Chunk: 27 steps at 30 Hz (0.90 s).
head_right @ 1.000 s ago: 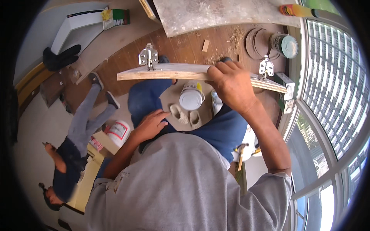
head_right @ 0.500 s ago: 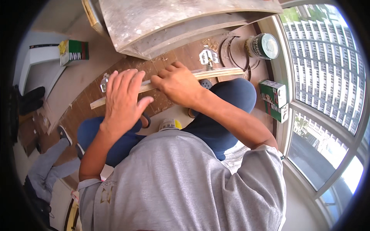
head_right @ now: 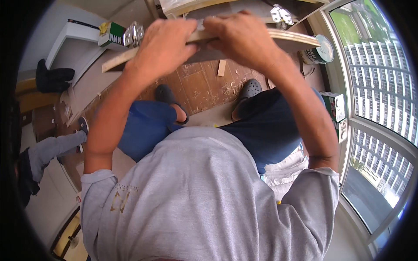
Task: The person applies glue to the edge of a thin wooden strip and then presses it onto the corner of a larger wooden structure.
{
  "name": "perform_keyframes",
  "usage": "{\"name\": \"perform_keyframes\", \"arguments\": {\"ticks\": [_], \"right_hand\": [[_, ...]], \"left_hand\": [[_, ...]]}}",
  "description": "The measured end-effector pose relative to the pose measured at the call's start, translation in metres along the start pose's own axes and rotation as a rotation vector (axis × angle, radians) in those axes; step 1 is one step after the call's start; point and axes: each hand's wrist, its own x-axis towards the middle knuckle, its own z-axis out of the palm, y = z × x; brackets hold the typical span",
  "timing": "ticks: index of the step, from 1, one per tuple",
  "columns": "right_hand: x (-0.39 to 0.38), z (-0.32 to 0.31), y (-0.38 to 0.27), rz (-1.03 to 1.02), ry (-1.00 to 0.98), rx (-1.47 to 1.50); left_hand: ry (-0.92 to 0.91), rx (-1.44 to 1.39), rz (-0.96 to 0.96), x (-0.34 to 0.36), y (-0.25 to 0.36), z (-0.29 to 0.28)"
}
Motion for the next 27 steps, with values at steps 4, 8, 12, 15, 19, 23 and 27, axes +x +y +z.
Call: {"name": "perform_keyframes", "arguments": {"ticks": [4,8,12,15,19,23,27], "right_hand": [[-0.004,-0.022,0.0,-0.056,0.065,-0.072],[-0.038,-0.04,0.026,0.037,0.023,-0.082],[-0.064,-0.049,0.039,0.119,-0.005,-0.061],[-0.071,-0.069,0.028,0.17,-0.068,-0.043],[-0.098,-0.092,0.04,0.333,-0.133,-0.096],[-0.131,-0.088,0.063,0.477,-0.212,-0.105],[-0.138,-0.084,0.077,0.587,-0.233,-0.104]], "left_hand": [[-0.189,0.199,-0.036,0.007,0.029,-0.045],[0.246,-0.106,0.188,-0.027,0.054,-0.062],[-0.952,-0.261,0.128,-0.079,0.077,-0.016],[-1.143,-0.281,0.054,-0.111,0.048,0.146],[-1.017,-0.026,0.011,-0.114,0.01,0.356],[-0.534,-0.15,-0.157,-0.101,-0.018,0.457],[-0.434,-0.318,-0.103,-0.1,-0.029,0.485]]}}
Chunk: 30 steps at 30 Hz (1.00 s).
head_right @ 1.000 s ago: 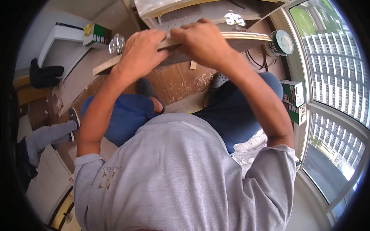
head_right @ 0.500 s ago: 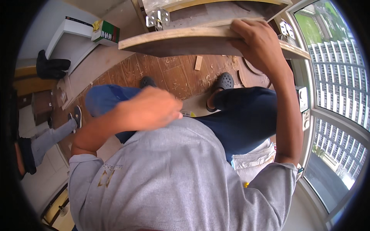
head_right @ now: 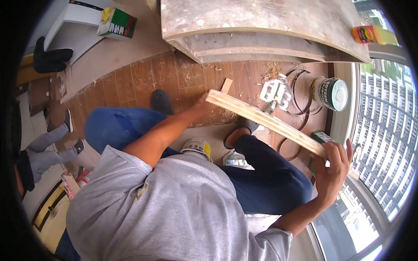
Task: The person applies glue to the edge of a thin wooden strip and then presses it onto the corner of a larger wooden structure.
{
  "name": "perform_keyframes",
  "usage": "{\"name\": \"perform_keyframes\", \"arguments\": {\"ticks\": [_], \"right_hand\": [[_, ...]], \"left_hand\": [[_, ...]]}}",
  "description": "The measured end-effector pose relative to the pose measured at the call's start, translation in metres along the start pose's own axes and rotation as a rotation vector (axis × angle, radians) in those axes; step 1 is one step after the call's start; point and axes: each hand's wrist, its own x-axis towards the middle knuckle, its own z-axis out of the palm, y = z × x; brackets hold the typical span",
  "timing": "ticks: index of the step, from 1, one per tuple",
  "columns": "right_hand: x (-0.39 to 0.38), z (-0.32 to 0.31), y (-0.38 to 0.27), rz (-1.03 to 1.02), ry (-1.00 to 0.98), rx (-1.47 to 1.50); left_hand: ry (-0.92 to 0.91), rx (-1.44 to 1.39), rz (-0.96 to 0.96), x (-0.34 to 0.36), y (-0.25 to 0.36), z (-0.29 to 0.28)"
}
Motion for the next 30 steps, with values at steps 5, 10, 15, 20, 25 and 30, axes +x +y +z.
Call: {"name": "perform_keyframes", "arguments": {"ticks": [5,10,15,20,25,30], "right_hand": [[0.001,-0.002,0.033,0.116,0.017,-0.021],[0.012,0.002,0.043,0.125,0.017,-0.047],[0.009,0.002,0.049,0.108,0.021,-0.034],[0.007,0.0,0.045,0.097,0.019,-0.005],[0.012,-0.004,0.033,0.021,0.038,0.054],[-0.006,-0.016,0.024,-0.009,0.148,0.127]], "left_hand": [[-0.266,0.119,-0.022,0.036,0.025,-0.054],[-0.181,0.058,-0.099,0.051,0.027,-0.04],[-0.165,0.042,-0.267,0.07,0.044,-0.055],[-0.268,-0.052,-0.199,0.074,0.049,-0.083],[0.011,-0.479,-0.28,0.043,0.033,-0.089],[-0.031,-1.304,-0.323,0.008,0.063,-0.138]]}}
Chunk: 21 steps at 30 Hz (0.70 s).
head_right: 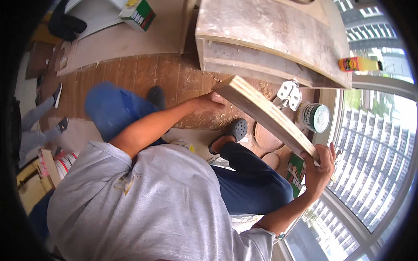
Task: The person applies glue to the edge of a thin wooden strip and then presses it onto the corner of a larger wooden structure.
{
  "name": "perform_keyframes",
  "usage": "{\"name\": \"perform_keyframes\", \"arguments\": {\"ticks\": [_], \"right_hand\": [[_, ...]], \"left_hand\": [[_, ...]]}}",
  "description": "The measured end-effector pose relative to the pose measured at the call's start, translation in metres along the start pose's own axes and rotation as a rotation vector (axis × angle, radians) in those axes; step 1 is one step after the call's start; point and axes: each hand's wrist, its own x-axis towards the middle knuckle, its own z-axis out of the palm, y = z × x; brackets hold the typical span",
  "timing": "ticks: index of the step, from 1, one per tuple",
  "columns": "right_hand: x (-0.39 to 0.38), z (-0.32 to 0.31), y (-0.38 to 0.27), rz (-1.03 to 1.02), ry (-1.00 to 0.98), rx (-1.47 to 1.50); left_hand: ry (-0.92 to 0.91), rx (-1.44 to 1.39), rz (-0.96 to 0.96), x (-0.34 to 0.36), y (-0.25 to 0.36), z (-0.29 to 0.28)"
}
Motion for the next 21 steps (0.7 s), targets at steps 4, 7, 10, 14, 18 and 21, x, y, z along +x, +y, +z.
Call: {"name": "perform_keyframes", "arguments": {"ticks": [4,7,10,14,18,21], "right_hand": [[-0.016,-0.005,0.025,0.034,0.156,0.094],[-0.015,-0.008,0.039,0.034,0.23,0.183],[-0.01,-0.015,0.041,0.035,0.188,0.401],[0.024,0.027,0.011,-0.023,0.12,0.584],[0.053,0.077,-0.012,0.085,-0.143,0.552],[0.071,0.145,-0.003,0.063,-0.182,0.664]], "left_hand": [[-0.118,-0.628,0.248,-0.043,0.055,0.007],[0.074,-0.118,0.251,-0.069,0.073,-0.034],[0.322,-0.472,0.857,-0.127,0.136,-0.024],[0.095,-0.65,1.084,-0.206,0.23,-0.04],[0.173,-0.386,1.185,-0.232,0.272,-0.053],[0.192,-0.289,1.125,-0.215,0.256,-0.076]]}}
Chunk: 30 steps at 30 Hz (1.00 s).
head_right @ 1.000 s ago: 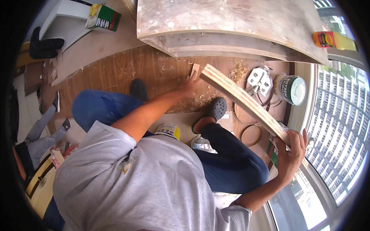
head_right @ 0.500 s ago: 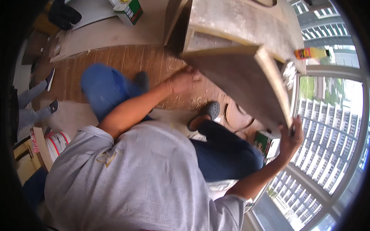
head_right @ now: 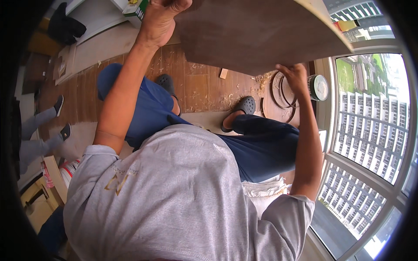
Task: The person applies glue to the edge of a thin wooden strip and then presses it onto the corner of a larger wooden structure.
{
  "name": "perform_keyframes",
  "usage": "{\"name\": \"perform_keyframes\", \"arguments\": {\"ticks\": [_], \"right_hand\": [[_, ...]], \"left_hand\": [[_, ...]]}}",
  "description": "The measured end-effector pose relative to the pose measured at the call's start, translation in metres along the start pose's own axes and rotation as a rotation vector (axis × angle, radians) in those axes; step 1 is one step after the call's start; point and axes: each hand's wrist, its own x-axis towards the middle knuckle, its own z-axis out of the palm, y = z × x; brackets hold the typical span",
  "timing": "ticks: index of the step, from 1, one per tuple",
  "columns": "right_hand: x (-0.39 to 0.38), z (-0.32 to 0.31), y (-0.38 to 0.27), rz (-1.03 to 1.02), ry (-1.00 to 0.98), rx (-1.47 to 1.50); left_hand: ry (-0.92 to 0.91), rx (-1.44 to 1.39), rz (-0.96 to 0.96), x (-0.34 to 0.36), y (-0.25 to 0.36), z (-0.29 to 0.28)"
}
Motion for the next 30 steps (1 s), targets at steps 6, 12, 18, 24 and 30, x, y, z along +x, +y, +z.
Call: {"name": "perform_keyframes", "arguments": {"ticks": [6,12,18,24,30], "right_hand": [[0.03,0.058,0.05,0.053,0.05,-0.083],[0.043,0.067,0.08,0.063,0.084,-0.152],[0.058,0.061,0.107,0.0,0.093,-0.179],[0.067,0.067,0.121,-0.01,0.072,-0.197],[0.075,0.066,0.129,0.065,0.052,-0.15]], "left_hand": [[0.038,0.071,-0.08,-0.019,-0.045,-0.029],[0.058,0.165,-0.141,-0.016,-0.083,-0.049],[0.101,0.258,-0.193,-0.015,-0.107,-0.042],[0.135,0.385,-0.235,-0.022,-0.118,-0.04],[0.152,0.32,-0.299,-0.033,-0.12,-0.041]]}}
